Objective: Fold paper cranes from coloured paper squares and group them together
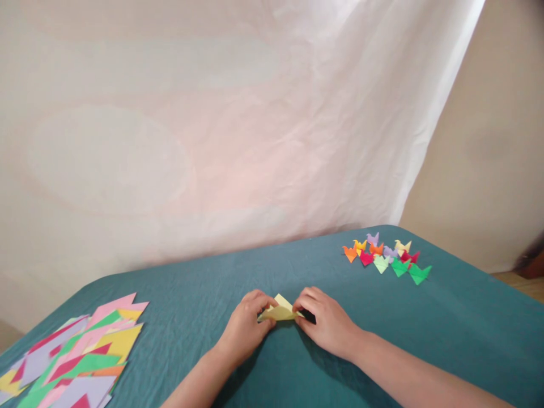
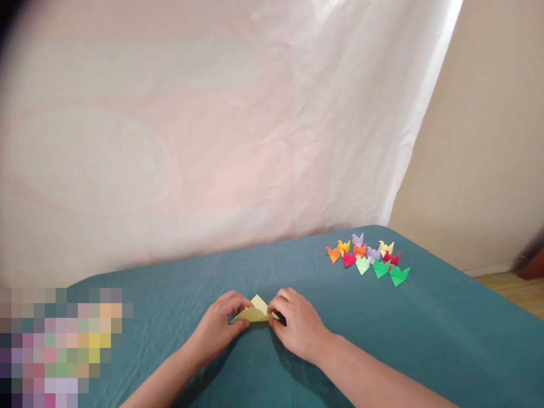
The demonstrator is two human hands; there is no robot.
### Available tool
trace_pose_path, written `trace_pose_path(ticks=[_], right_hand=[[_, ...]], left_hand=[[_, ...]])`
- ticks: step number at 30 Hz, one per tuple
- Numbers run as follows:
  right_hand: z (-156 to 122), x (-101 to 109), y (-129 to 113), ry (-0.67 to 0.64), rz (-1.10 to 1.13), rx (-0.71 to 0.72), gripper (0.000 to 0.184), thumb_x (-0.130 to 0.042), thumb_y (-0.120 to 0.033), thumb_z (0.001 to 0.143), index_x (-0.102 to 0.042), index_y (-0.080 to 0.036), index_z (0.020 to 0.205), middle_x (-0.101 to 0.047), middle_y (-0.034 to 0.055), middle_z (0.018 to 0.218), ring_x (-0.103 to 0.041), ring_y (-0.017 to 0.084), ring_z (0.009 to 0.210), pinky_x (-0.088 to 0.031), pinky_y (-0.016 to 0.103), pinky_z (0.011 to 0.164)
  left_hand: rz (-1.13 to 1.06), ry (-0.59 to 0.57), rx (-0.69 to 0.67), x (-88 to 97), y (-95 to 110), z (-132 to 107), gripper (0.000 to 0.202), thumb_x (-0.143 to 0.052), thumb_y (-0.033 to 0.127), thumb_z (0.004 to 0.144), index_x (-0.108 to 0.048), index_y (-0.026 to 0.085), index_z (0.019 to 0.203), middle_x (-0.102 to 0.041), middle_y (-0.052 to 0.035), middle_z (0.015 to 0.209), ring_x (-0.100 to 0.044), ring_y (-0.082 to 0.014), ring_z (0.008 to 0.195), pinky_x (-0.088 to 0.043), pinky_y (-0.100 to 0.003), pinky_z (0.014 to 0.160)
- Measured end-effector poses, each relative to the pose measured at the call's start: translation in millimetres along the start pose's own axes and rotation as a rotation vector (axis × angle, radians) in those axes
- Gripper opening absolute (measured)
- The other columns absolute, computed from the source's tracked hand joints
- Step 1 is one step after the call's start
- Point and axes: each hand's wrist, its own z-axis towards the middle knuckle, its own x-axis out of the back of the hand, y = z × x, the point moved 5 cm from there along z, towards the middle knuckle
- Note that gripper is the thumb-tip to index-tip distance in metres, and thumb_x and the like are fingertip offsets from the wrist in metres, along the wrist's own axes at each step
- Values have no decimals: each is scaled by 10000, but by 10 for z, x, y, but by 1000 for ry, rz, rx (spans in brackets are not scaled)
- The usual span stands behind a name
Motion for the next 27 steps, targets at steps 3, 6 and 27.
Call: trace_pose_path(ticks=[3, 6, 27], right_hand=[[-12, 28, 1, -15, 121, 50, 416, -450, 95, 617, -616, -220, 833, -582, 3, 904, -531, 155, 897, -407, 265, 806], [-8, 50, 44, 3, 167, 48, 498, -379, 130, 571, -628, -216, 828, -585, 5, 926, -531, 146, 919, -413, 263, 832], [-20, 114, -128, -31, -11, 279, 516, -508, 55, 693, -617, -244, 1099, -588, 42, 1096, -471, 207, 1061, -406, 373, 901]], left_hand=[[-99, -57, -103, -38, 91, -20, 281, -446, 13, 692, -631, 202, 786, -622, -15, 863, -568, -161, 875, -395, -244, 805], [-92, -172, -175, -78, 149, -42, 322, -389, -34, 664, -607, 191, 738, -630, -5, 788, -579, -143, 791, -396, -236, 775], [25, 49, -327, -19, -22, -61, 208, -469, 85, 865, -607, 242, 865, -716, -4, 985, -600, -188, 1075, -388, -356, 980]])
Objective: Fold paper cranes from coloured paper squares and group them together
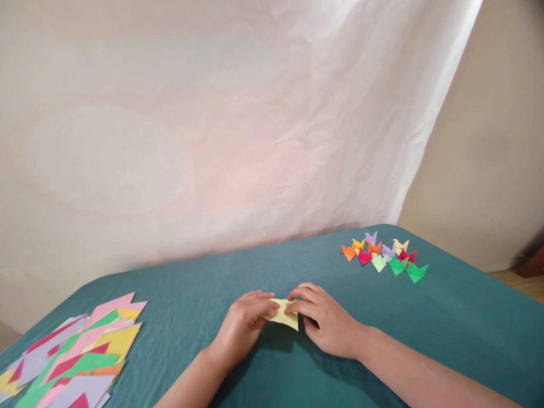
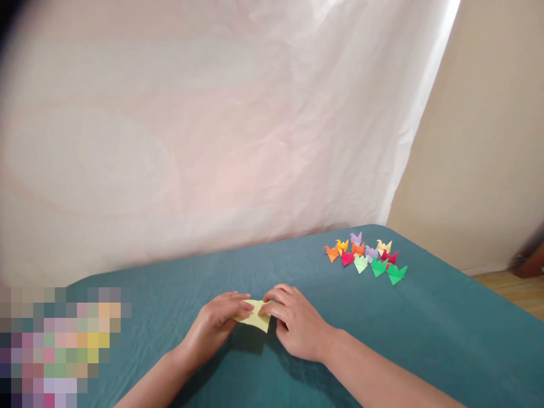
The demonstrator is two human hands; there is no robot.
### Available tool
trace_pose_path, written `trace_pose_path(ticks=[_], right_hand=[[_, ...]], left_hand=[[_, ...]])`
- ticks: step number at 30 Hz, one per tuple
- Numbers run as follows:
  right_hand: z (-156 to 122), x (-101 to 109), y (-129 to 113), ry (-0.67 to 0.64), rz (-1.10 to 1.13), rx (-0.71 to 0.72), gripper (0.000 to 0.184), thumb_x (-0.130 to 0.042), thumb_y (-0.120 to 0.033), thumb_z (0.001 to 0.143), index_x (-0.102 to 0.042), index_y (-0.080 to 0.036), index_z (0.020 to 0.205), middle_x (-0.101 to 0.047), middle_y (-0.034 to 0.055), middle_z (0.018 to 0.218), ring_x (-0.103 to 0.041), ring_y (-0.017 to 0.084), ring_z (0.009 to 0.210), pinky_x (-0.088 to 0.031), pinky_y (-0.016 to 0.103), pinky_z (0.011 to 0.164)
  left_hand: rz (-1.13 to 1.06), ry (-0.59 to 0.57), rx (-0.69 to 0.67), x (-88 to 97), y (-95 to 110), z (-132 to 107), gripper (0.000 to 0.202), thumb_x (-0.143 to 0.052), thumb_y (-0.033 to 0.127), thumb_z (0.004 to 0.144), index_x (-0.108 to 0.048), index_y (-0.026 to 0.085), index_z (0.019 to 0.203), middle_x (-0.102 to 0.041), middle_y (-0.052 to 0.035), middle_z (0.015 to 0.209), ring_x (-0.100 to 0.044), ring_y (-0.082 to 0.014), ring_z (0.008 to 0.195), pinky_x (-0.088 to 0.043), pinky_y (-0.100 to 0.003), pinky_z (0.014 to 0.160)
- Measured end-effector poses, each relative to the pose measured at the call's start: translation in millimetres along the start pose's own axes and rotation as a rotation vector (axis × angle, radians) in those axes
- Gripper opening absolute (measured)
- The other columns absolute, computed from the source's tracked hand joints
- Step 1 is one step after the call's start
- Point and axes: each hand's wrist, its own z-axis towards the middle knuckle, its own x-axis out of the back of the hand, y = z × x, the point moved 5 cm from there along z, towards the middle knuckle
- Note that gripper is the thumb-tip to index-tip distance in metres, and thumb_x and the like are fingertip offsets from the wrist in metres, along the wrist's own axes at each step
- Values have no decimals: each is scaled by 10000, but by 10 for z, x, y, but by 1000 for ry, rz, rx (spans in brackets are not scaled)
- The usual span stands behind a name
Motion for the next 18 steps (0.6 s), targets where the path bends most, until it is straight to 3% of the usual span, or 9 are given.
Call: trace_pose_path(ticks=[4, 9, 14, 18], right_hand=[[6, 4, 13, 43, -67, 5, 307, -553, -61, 820, -651, -270, 1022, -613, 29, 1031, -486, 201, 1014, -399, 357, 860], [-27, -27, 60, -9, -167, -9, 187, -531, -107, 883, -674, -228, 872, -628, 27, 878, -515, 180, 883, -366, 332, 771], [-52, -35, 66, -92, -153, -68, 108, -594, -143, 850, -658, -223, 882, -613, 15, 851, -530, 173, 834, -353, 319, 744], [-26, -47, 120, -61, -80, -155, 44, -617, -231, 859, -630, -200, 831, -600, 16, 834, -535, 169, 812, -381, 293, 722]], left_hand=[[-101, 5, 17, -30, 5, 12, 223, -482, 54, 836, -607, 238, 837, -715, 7, 973, -590, -177, 1081, -403, -341, 970], [77, -178, -32, -3, 249, 44, 203, -525, 37, 765, -591, 219, 826, -666, -18, 961, -563, -205, 1031, -380, -364, 948], [231, -243, 76, 18, 376, 49, 36, -566, 205, 810, -572, 199, 844, -610, -41, 915, -548, -212, 906, -399, -334, 834], [256, -223, 191, -50, 291, 53, 107, -529, 271, 856, -571, 193, 796, -600, -29, 850, -542, -198, 851, -387, -287, 750]])
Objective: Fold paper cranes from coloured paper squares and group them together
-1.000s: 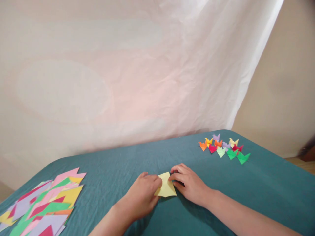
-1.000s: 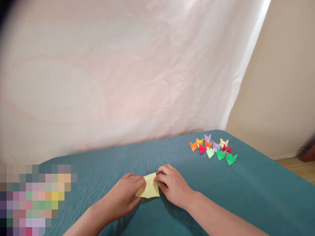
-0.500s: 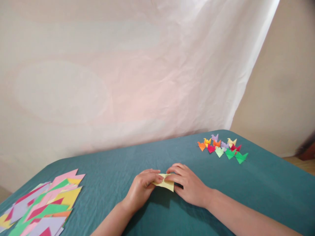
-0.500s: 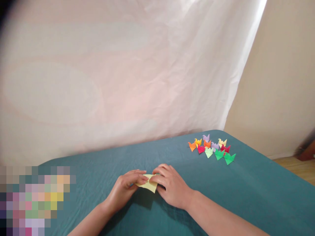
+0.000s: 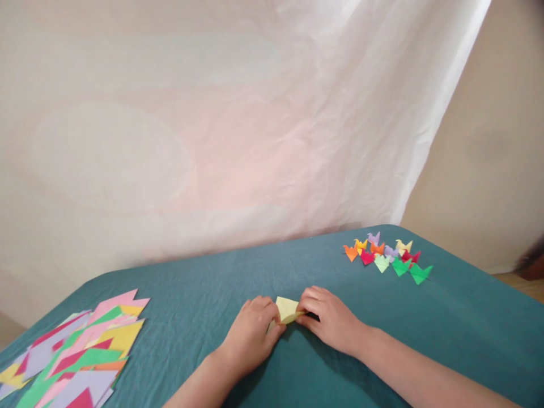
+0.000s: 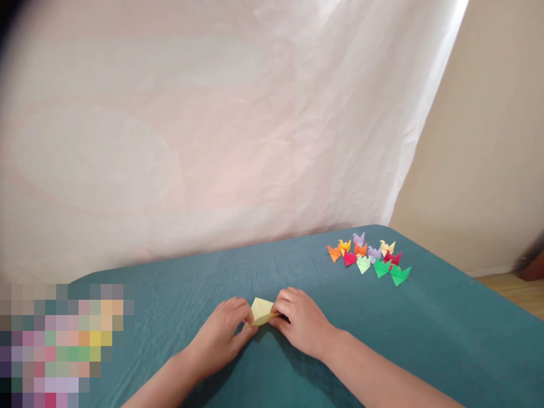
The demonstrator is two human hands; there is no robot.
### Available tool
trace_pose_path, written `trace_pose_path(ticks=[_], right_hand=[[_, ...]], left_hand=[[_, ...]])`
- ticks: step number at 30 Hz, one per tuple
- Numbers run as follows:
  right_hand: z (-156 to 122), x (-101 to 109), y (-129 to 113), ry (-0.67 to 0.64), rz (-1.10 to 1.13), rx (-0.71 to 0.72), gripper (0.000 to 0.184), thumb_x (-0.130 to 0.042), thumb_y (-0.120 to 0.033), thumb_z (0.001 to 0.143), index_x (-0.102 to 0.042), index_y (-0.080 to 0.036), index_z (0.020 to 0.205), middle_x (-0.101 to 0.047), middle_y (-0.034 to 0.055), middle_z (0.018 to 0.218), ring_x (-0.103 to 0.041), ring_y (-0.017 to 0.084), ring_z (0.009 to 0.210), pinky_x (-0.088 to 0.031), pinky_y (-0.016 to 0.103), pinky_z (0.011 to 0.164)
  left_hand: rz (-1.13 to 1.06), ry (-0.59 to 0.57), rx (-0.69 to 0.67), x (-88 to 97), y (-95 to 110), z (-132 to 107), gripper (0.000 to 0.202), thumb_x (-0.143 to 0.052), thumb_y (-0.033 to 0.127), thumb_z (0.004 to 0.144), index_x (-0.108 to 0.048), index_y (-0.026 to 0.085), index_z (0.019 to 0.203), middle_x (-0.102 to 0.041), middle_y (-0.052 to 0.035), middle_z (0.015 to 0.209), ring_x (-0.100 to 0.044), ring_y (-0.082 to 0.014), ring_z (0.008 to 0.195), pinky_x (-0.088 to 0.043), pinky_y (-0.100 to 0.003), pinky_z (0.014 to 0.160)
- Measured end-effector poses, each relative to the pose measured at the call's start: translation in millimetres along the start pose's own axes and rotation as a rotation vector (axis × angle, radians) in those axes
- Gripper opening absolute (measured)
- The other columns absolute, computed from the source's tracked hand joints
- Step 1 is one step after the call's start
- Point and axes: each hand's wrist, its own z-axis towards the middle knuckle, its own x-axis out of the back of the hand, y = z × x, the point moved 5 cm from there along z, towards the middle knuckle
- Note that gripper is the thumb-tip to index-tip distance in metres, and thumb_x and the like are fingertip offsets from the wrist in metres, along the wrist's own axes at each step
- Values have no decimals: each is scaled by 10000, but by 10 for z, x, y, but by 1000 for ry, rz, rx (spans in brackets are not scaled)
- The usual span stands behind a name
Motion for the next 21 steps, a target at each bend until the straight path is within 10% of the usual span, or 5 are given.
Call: trace_pose_path(ticks=[21], right_hand=[[68, -104, 81, 116, 12, -223, 262, -749, -224, 698, -566, -201, 883, -570, 20, 878, -514, 203, 859, -408, 317, 750]], left_hand=[[2, -45, 244, -124, -212, 33, 144, -553, 301, 791, -520, 186, 710, -587, -16, 770, -552, -186, 748, -336, -257, 616]])
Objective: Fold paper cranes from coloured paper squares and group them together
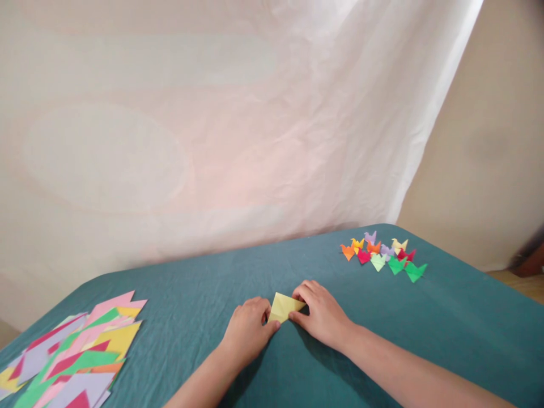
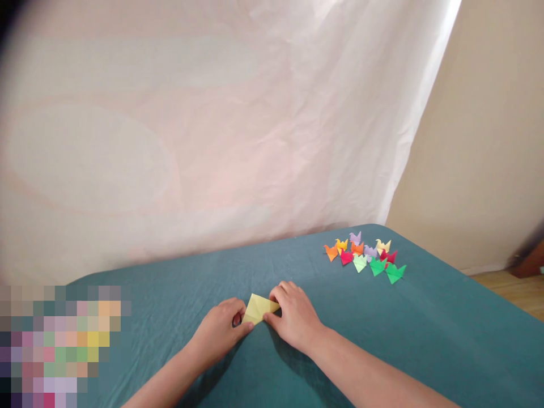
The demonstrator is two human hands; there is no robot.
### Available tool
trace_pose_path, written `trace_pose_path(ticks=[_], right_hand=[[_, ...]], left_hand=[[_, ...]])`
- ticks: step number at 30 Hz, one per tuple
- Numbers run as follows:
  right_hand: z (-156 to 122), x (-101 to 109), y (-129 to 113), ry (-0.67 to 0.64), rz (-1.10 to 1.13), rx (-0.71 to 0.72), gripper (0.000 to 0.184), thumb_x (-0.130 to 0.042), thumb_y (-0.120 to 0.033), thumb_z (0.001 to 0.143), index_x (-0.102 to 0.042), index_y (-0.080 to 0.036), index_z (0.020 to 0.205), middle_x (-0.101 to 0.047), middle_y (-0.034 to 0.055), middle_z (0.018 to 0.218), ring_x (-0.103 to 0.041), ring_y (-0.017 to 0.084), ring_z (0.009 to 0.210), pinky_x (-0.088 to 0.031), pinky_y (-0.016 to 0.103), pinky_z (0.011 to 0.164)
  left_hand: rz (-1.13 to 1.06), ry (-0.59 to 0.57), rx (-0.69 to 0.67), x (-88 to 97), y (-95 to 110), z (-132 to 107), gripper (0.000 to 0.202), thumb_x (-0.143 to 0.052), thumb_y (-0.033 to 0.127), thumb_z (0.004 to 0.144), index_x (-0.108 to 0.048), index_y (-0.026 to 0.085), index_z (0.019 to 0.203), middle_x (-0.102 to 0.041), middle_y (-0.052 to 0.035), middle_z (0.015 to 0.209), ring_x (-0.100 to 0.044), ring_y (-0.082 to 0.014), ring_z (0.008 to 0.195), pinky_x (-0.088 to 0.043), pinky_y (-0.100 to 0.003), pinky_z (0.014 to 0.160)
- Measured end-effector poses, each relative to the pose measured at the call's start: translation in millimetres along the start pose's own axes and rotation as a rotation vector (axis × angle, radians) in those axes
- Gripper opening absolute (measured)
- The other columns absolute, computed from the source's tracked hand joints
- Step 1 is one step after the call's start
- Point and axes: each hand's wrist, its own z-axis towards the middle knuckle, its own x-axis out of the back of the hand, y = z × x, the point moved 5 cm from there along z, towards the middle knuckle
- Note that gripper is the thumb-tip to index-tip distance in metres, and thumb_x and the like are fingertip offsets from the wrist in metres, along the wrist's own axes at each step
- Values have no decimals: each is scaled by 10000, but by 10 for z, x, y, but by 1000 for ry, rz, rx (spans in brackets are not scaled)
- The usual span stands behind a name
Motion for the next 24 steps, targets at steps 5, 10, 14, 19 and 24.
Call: trace_pose_path(ticks=[5, 10, 14, 19, 24], right_hand=[[-57, 137, -183, -19, 113, 207, 385, -717, -135, 724, -564, -233, 1064, -602, 29, 985, -510, 209, 936, -401, 339, 815], [-126, 241, -299, -118, -31, 396, 130, -540, -188, 898, -619, -217, 798, -624, 19, 823, -514, 189, 864, -360, 340, 785], [-134, 242, -221, -171, -136, 407, 172, -513, -178, 906, -606, -204, 764, -618, 17, 760, -523, 179, 807, -346, 327, 726], [-139, 200, -175, -192, -124, 353, 116, -596, -303, 870, -629, -213, 804, -623, 18, 789, -549, 180, 802, -362, 314, 723], [-92, 124, -92, -140, -23, 189, 155, -603, -278, 864, -605, -199, 731, -604, 8, 756, -550, 161, 761, -393, 270, 673]], left_hand=[[133, 35, -202, 80, 265, -116, 105, -459, 127, 808, -537, 194, 832, -586, -54, 910, -524, -219, 872, -377, -319, 743], [256, -34, -268, 127, 444, -216, 198, -481, 90, 729, -524, 196, 890, -573, -71, 945, -504, -246, 890, -383, -380, 801], [229, -48, -302, 171, 439, -229, 168, -478, 94, 749, -519, 198, 874, -584, -60, 897, -521, -229, 824, -383, -363, 779], [75, -18, -246, 139, 286, -151, 118, -479, 148, 818, -582, 204, 830, -607, -44, 861, -548, -213, 837, -387, -310, 743], [-93, -5, -128, 76, 56, -34, 126, -562, 264, 797, -604, 188, 707, -622, -28, 794, -568, -193, 807, -391, -262, 707]])
